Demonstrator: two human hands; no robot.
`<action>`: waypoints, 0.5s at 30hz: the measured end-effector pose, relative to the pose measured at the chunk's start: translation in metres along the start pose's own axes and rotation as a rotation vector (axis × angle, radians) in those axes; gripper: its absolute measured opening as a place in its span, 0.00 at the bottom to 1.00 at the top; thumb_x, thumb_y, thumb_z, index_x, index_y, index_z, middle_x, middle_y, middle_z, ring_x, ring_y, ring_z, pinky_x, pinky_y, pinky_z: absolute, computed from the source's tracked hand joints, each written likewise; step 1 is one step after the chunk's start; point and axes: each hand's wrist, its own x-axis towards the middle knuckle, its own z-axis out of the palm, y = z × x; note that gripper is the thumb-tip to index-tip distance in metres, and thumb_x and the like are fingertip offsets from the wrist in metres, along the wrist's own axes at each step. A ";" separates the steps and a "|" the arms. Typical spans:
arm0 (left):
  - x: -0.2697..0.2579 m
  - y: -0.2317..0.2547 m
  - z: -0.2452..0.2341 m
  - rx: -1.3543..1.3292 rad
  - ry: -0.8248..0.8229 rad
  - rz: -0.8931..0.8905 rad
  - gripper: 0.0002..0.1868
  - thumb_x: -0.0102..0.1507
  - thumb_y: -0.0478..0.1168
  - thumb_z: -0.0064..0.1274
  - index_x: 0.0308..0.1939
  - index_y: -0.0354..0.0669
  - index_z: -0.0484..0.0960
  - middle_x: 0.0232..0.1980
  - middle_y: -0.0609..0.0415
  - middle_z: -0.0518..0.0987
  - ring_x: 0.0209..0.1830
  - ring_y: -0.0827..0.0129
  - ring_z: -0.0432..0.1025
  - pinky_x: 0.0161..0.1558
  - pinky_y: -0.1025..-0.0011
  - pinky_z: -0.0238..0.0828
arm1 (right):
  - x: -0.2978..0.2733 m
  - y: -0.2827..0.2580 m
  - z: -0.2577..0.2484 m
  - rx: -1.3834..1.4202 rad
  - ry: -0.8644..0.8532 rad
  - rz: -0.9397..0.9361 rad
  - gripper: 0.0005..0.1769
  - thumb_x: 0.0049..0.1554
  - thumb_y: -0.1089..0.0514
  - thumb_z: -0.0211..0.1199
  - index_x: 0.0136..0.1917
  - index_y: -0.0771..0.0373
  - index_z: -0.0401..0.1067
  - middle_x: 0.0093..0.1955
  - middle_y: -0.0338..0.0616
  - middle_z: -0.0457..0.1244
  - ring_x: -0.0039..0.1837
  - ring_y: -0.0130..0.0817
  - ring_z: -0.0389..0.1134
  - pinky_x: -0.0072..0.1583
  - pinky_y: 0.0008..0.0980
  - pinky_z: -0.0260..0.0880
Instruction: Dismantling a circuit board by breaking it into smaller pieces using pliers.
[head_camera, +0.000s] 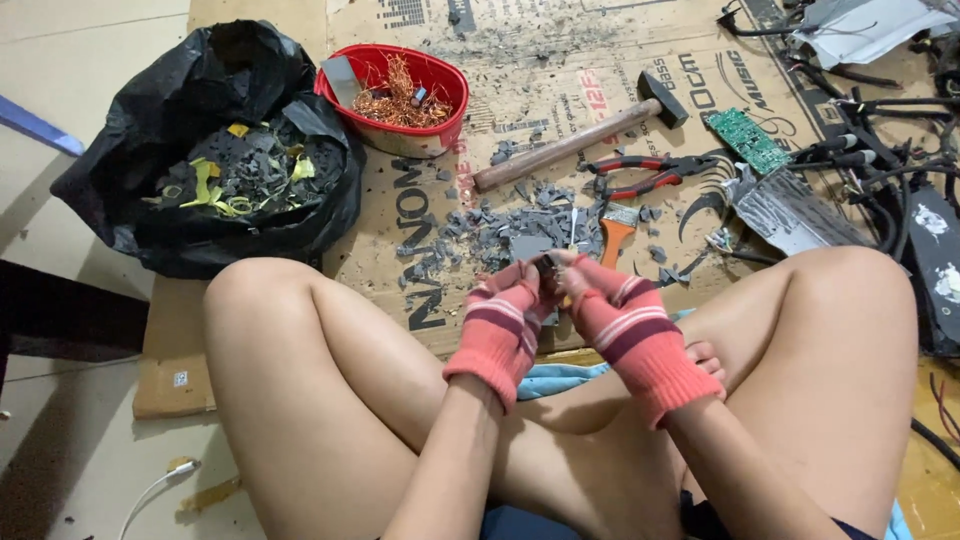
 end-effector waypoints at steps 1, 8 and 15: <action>0.003 0.000 -0.004 -0.001 0.003 0.000 0.18 0.65 0.37 0.57 0.59 0.49 0.81 0.49 0.39 0.84 0.48 0.41 0.79 0.32 0.90 0.73 | 0.015 0.013 -0.006 -0.001 -0.002 0.002 0.21 0.61 0.60 0.60 0.67 0.63 0.73 0.61 0.60 0.69 0.64 0.43 0.71 0.69 0.46 0.69; 0.007 0.000 -0.010 0.015 -0.140 0.017 0.10 0.69 0.44 0.51 0.53 0.48 0.79 0.40 0.50 0.83 0.41 0.59 0.80 0.24 1.00 0.57 | 0.047 0.035 -0.018 -0.031 -0.009 -0.118 0.17 0.63 0.56 0.55 0.62 0.62 0.75 0.38 0.39 0.64 0.37 0.27 0.61 0.40 0.23 0.60; 0.011 -0.005 -0.014 0.092 -0.155 0.065 0.14 0.72 0.46 0.47 0.59 0.47 0.77 0.47 0.45 0.84 0.43 0.57 0.81 0.44 0.71 0.83 | 0.034 0.021 -0.006 -0.398 0.052 -0.474 0.13 0.52 0.51 0.75 0.46 0.59 0.81 0.56 0.52 0.68 0.69 0.53 0.66 0.71 0.57 0.64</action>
